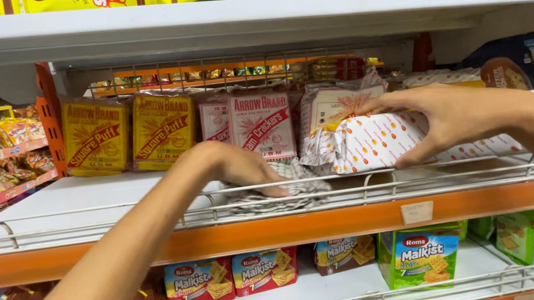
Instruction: The person wipes down supermarket shelves with a cloth, moving packages of crackers and cookies aside to clean the metal racks underneath and between them.
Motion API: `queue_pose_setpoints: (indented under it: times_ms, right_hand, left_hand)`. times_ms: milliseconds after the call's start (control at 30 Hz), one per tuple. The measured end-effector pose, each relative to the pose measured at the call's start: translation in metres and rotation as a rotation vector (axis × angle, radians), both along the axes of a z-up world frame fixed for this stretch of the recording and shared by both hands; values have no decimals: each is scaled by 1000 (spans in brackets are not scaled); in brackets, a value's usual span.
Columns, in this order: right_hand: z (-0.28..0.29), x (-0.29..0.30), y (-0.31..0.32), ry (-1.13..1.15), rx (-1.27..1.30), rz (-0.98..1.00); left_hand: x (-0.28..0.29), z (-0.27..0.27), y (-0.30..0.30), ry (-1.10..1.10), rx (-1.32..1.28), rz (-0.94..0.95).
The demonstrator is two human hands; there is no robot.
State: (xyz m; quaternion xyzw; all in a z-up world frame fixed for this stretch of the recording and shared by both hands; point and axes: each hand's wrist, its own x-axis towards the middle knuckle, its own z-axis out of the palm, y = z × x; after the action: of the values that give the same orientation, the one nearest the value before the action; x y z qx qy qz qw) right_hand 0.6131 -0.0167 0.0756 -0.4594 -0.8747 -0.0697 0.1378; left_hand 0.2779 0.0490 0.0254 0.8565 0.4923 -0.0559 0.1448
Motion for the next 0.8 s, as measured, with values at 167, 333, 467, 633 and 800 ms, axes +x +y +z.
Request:
queue_pose_setpoints:
  times_ms: [167, 333, 467, 633, 800]
  right_hand:
    - [-3, 6, 5, -23, 38, 1]
    - [-4, 9, 17, -8, 32, 112]
    - [-9, 5, 18, 2, 92, 152]
    - [-8, 3, 12, 23, 87, -11]
    - [5, 11, 42, 208, 271, 282]
  left_hand:
    - [-60, 16, -15, 215, 109, 308]
    - [-21, 5, 0, 29, -28, 282]
    - [-29, 0, -3, 71, 106, 197]
    - [-68, 13, -28, 95, 88, 592]
    - [-27, 20, -43, 74, 48, 402]
